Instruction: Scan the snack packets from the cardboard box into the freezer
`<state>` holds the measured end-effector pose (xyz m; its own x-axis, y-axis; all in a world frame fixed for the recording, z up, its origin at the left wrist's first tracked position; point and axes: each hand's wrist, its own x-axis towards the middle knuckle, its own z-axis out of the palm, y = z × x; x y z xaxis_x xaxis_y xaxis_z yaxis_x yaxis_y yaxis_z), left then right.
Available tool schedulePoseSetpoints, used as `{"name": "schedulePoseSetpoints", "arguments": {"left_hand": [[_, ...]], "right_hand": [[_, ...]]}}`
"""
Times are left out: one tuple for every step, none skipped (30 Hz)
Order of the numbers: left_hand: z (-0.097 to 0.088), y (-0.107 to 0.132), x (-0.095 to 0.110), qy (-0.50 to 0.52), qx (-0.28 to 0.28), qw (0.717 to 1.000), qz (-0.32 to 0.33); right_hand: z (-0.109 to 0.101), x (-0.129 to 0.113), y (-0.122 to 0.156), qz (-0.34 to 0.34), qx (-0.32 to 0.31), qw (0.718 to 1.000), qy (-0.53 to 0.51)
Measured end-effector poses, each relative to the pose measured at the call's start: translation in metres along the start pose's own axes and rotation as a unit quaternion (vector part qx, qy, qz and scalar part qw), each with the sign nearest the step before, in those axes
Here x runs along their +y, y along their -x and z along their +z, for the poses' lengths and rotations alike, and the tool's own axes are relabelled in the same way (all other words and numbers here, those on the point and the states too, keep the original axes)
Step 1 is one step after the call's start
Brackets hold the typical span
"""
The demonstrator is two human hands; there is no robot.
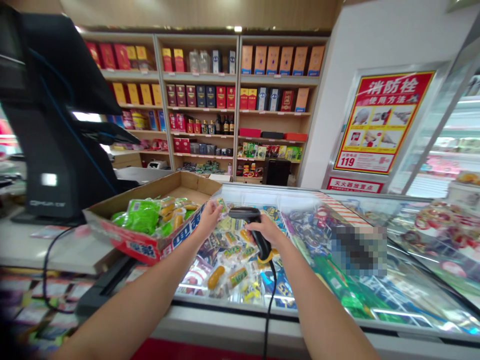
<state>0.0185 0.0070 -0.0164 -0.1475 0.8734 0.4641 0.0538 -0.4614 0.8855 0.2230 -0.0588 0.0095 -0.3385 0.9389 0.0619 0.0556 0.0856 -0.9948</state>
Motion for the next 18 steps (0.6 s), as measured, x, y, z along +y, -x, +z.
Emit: {"name": "schedulePoseSetpoints", "arguments": {"left_hand": [[-0.004, 0.0, 0.008, -0.045, 0.009, 0.998, 0.03], [-0.009, 0.0, 0.019, -0.085, 0.016, 0.995, 0.053], [-0.015, -0.001, 0.031, -0.118, 0.023, 0.99, 0.071], [-0.022, -0.002, 0.044, -0.147, 0.032, 0.985, 0.086], [-0.031, -0.004, 0.058, -0.174, 0.043, 0.979, 0.098], [-0.04, -0.006, 0.07, -0.202, 0.057, 0.972, 0.105], [-0.05, -0.009, 0.081, -0.231, 0.072, 0.964, 0.107], [-0.061, -0.013, 0.09, -0.261, 0.09, 0.956, 0.102], [-0.071, -0.016, 0.096, -0.292, 0.106, 0.946, 0.094], [-0.08, -0.02, 0.099, -0.32, 0.119, 0.936, 0.083], [-0.089, -0.023, 0.1, -0.343, 0.128, 0.928, 0.074], [-0.096, -0.026, 0.098, -0.361, 0.133, 0.92, 0.067], [-0.102, -0.029, 0.096, -0.373, 0.134, 0.916, 0.064], [-0.107, -0.03, 0.093, -0.38, 0.133, 0.913, 0.064], [-0.11, -0.03, 0.09, -0.383, 0.13, 0.912, 0.068], [-0.111, -0.03, 0.088, -0.384, 0.126, 0.912, 0.074], [-0.112, -0.029, 0.087, -0.384, 0.123, 0.911, 0.083], [-0.111, -0.028, 0.087, -0.384, 0.12, 0.911, 0.094]], "right_hand": [[0.002, -0.005, -0.001, -0.007, 0.003, 1.0, -0.009], [0.005, -0.011, -0.001, -0.014, 0.004, 1.0, -0.012], [0.008, -0.018, -0.003, -0.023, 0.003, 1.0, -0.013], [0.012, -0.026, -0.005, -0.033, 0.008, 0.999, -0.013], [0.018, -0.034, -0.007, -0.036, 0.006, 0.999, -0.009], [0.024, -0.042, -0.01, -0.043, 0.001, 0.999, -0.005], [0.03, -0.049, -0.013, -0.049, -0.007, 0.999, -0.002], [0.038, -0.056, -0.016, -0.054, -0.019, 0.998, 0.002], [0.045, -0.061, -0.02, -0.057, -0.028, 0.998, 0.006], [0.052, -0.065, -0.024, -0.064, -0.033, 0.997, 0.007], [0.06, -0.068, -0.027, -0.065, -0.034, 0.997, 0.011], [0.066, -0.069, -0.031, -0.064, -0.038, 0.997, 0.013], [0.072, -0.071, -0.035, -0.064, -0.038, 0.997, 0.013], [0.077, -0.071, -0.038, -0.063, -0.037, 0.997, 0.012], [0.081, -0.071, -0.04, -0.062, -0.036, 0.997, 0.009], [0.084, -0.07, -0.042, -0.061, -0.033, 0.998, 0.006], [0.086, -0.069, -0.042, -0.06, -0.032, 0.998, 0.003], [0.087, -0.068, -0.043, -0.058, -0.03, 0.998, -0.001]]}}
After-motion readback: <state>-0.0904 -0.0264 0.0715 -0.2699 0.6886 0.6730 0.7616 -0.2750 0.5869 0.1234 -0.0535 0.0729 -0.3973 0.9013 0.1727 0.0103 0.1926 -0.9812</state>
